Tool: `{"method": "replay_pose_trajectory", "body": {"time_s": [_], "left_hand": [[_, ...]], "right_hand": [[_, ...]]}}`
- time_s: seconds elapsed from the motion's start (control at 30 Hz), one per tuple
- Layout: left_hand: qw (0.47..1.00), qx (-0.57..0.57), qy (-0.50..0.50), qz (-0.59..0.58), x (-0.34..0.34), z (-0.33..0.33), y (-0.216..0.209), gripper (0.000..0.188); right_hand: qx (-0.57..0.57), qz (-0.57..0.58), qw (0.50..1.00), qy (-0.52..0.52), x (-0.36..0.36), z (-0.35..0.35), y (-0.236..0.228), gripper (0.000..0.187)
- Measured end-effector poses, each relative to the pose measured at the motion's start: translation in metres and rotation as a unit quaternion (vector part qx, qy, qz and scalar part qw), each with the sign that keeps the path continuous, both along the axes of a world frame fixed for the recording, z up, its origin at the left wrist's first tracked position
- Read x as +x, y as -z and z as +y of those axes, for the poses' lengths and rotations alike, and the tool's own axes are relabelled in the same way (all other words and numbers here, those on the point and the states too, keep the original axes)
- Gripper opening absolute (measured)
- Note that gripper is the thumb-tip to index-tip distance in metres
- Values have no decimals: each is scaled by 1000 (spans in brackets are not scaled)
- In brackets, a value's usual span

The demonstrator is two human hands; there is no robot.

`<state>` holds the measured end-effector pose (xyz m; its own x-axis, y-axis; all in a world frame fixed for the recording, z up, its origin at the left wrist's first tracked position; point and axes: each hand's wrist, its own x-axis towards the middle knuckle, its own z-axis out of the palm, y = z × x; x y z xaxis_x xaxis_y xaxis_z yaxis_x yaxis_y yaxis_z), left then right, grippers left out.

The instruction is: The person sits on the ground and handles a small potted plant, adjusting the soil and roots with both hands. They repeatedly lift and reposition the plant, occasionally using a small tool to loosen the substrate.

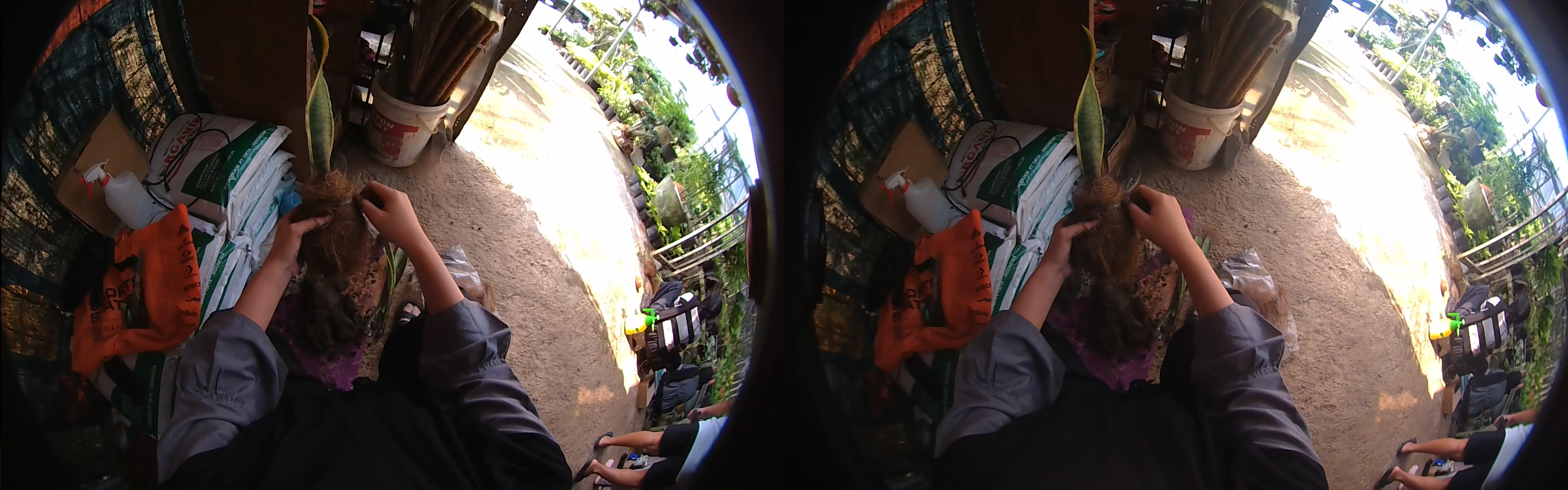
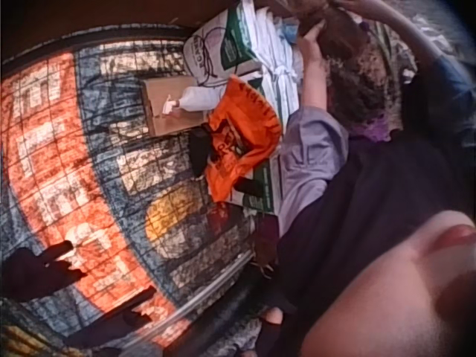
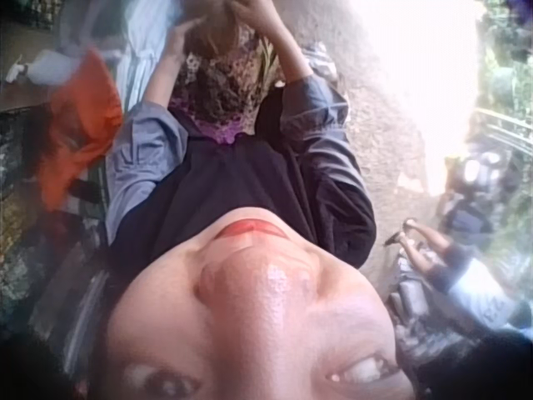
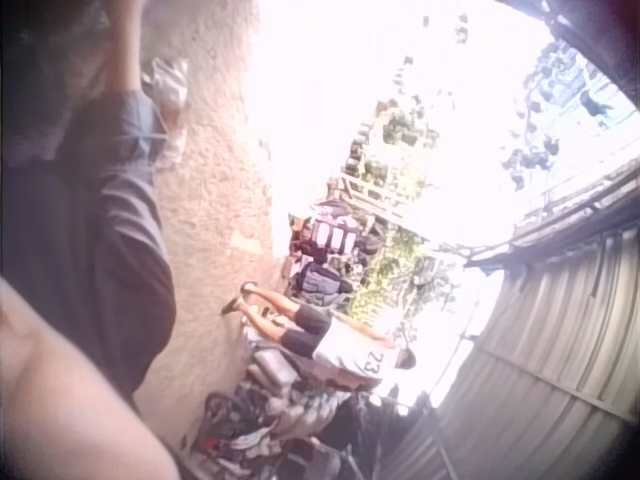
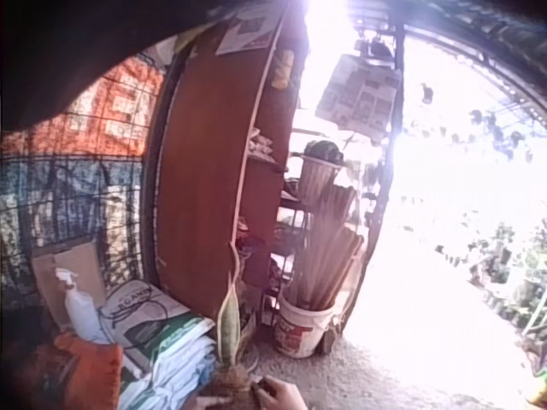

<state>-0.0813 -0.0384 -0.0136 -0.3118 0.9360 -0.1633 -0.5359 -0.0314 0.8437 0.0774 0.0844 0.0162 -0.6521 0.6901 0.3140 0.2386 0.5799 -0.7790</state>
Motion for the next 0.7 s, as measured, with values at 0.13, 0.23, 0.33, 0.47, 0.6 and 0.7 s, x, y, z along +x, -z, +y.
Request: {"method": "replay_pose_trajectory", "body": {"time_s": [0.13,0.23,0.33,0.47,0.6,0.7], "left_hand": [[1000,-9,-4,-6,2,-2,-7,34],[1000,-11,-5,-9,1,-2,-6,35],[1000,-7,-22,-6,4,-4,-11,35],[998,-29,-26,-38,-4,-2,7,32],[996,-49,-49,-61,-2,0,5,29],[995,-42,-57,-72,-3,-2,7,28]], "right_hand": [[-36,0,999,15,1,5,6,29],[-44,-7,998,35,-1,6,8,33],[-55,-21,997,43,-4,1,4,34],[12,-49,996,71,-7,-1,-1,28],[60,-17,993,95,-9,14,4,21],[49,24,995,81,-12,12,2,23]]}}
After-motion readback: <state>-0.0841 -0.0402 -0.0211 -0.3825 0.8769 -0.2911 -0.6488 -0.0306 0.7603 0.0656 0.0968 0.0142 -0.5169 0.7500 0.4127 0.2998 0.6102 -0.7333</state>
